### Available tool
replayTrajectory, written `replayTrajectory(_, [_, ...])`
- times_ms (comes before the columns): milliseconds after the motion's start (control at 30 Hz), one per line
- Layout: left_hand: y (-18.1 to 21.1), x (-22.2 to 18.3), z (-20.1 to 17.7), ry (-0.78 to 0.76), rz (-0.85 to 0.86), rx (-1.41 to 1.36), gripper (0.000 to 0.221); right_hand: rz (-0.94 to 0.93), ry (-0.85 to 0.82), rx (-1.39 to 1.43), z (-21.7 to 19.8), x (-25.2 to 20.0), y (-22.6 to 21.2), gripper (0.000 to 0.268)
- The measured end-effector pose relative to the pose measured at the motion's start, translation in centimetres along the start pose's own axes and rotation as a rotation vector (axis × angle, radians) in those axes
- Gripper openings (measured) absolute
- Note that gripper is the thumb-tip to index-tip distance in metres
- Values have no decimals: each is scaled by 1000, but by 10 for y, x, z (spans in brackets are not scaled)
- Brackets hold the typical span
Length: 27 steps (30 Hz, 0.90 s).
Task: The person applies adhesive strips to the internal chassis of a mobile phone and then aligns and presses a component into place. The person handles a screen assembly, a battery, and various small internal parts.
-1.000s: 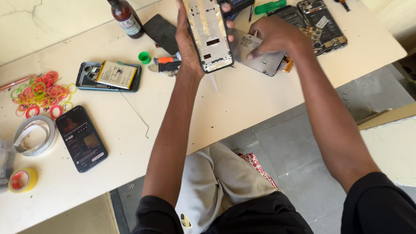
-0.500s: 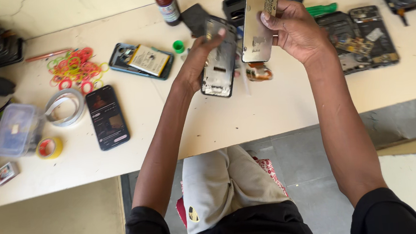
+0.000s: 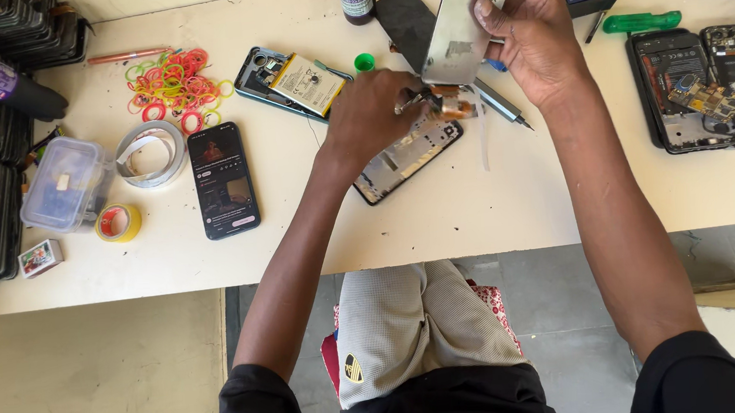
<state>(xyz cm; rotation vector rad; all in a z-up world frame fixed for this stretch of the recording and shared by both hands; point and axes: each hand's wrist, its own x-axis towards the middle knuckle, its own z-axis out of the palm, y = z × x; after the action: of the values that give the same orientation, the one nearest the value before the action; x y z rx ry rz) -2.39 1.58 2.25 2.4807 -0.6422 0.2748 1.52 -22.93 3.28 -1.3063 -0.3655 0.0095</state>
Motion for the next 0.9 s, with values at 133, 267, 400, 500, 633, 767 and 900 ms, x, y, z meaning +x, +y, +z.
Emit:
replayTrajectory(133, [-11, 14, -1, 197, 82, -159, 44, -107, 1, 175, 5, 0, 5, 9])
replayTrajectory(267, [-28, 31, 16, 121, 115, -772, 46, -165, 84, 231, 10, 0, 15, 12])
replayTrajectory(400, [-35, 40, 31, 92, 145, -965, 41, -160, 145, 262, 11, 0, 27, 14])
replayTrajectory(500, [-29, 40, 33, 44, 80, -1122, 33, -112, 208, 359, 11, 2, 34, 17])
replayTrajectory(633, [-25, 35, 31, 50, 37, -1175, 21, -78, 207, 377, 10, 1, 40, 20])
replayTrajectory(767, [-29, 33, 37, 93, 52, -1242, 13, -67, 220, 355, 14, 0, 42, 19])
replayTrajectory(900, [-35, 32, 50, 245, 51, -1255, 12, -51, 239, 329, 19, 0, 44, 17])
